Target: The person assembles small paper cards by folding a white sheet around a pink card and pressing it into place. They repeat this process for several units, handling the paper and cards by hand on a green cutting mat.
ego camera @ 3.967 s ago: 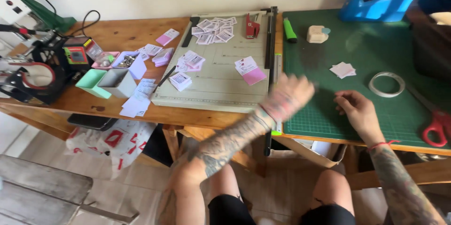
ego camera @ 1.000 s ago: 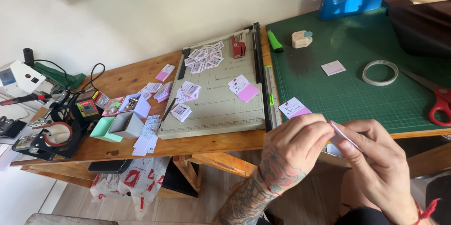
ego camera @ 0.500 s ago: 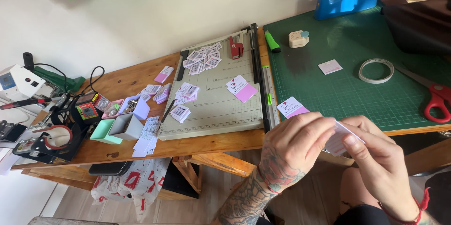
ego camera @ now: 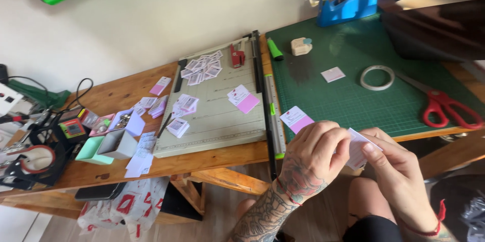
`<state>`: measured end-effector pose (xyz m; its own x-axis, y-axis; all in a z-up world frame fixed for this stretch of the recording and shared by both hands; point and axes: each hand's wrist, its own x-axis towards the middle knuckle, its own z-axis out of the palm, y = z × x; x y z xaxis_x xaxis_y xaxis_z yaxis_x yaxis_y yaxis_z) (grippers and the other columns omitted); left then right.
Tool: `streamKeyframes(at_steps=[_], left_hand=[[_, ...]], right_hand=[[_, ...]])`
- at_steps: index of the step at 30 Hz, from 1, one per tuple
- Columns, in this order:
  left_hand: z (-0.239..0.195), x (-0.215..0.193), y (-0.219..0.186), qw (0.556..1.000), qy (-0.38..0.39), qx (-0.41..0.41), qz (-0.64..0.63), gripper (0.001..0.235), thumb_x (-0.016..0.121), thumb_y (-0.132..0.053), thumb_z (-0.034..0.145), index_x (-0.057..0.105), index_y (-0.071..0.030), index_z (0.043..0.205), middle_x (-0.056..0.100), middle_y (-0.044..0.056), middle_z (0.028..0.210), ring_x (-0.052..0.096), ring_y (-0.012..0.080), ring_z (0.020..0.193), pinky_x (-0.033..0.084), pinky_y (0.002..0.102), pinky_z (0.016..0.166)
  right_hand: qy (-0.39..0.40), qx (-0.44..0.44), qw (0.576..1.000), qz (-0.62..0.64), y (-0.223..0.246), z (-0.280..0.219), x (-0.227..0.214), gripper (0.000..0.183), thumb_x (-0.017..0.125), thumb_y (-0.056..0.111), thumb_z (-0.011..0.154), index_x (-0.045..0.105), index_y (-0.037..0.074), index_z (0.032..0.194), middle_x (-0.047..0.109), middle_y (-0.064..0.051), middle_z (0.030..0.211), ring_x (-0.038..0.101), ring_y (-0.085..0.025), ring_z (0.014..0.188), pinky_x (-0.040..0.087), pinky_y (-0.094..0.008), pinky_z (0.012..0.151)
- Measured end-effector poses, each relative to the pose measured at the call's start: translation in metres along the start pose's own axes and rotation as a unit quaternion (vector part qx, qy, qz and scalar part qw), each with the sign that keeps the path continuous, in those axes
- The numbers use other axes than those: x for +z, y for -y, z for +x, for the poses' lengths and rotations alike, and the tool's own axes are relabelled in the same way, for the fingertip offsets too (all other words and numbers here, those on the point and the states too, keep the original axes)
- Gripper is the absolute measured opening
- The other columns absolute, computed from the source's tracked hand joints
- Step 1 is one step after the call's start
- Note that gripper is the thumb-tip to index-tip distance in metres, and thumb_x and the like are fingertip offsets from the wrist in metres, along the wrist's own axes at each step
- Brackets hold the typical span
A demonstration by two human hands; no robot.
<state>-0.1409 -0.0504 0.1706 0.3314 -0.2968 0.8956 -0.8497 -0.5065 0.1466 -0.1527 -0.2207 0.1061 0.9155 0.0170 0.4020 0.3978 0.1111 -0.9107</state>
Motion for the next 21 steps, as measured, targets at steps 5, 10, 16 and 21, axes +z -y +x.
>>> streamKeyframes(at_steps=[5, 10, 16, 21], left_hand=[[-0.004, 0.027, -0.003, 0.999, -0.006, 0.044, 0.019, 0.011, 0.066, 0.002, 0.104, 0.067, 0.004, 0.115, 0.065, 0.014, 0.101, 0.071, 0.0309, 0.093, 0.061, 0.041, 0.084], [0.006, 0.047, -0.014, 0.999, 0.026, 0.024, -0.013, 0.008, 0.059, 0.001, 0.104, 0.067, 0.001, 0.103, 0.063, 0.012, 0.097, 0.068, 0.0309, 0.091, 0.057, 0.041, 0.084], [-0.007, 0.096, -0.043, 0.986, 0.097, 0.036, -0.129, 0.016, 0.049, -0.010, 0.110, 0.061, 0.000, 0.108, 0.056, 0.016, 0.100, 0.056, 0.0354, 0.091, 0.047, 0.049, 0.090], [-0.047, 0.183, -0.083, 0.962, 0.044, 0.019, -0.268, 0.005, 0.058, 0.000, 0.104, 0.063, -0.001, 0.105, 0.064, 0.009, 0.097, 0.063, 0.0291, 0.082, 0.053, 0.041, 0.083]], right_hand=[[-0.044, 0.015, 0.997, 0.055, -0.012, -0.006, -0.022, 0.035, 0.051, 0.012, 0.104, 0.069, -0.010, 0.124, 0.064, -0.018, 0.106, 0.059, -0.026, 0.095, 0.051, -0.036, 0.082], [-0.066, 0.025, 0.995, 0.071, -0.022, -0.015, -0.043, 0.035, 0.051, 0.011, 0.104, 0.069, -0.012, 0.123, 0.063, -0.018, 0.106, 0.060, -0.025, 0.094, 0.051, -0.035, 0.079], [-0.239, 0.042, 0.966, 0.088, -0.035, -0.033, -0.101, 0.015, 0.046, 0.006, 0.103, 0.043, 0.004, 0.089, 0.039, -0.002, 0.082, 0.035, -0.010, 0.075, 0.027, -0.027, 0.064], [-0.319, -0.040, 0.791, -0.521, -0.078, -0.105, -0.232, 0.026, 0.088, -0.003, 0.099, 0.064, -0.001, 0.090, 0.058, -0.010, 0.086, 0.054, -0.027, 0.084, 0.041, -0.037, 0.081]])
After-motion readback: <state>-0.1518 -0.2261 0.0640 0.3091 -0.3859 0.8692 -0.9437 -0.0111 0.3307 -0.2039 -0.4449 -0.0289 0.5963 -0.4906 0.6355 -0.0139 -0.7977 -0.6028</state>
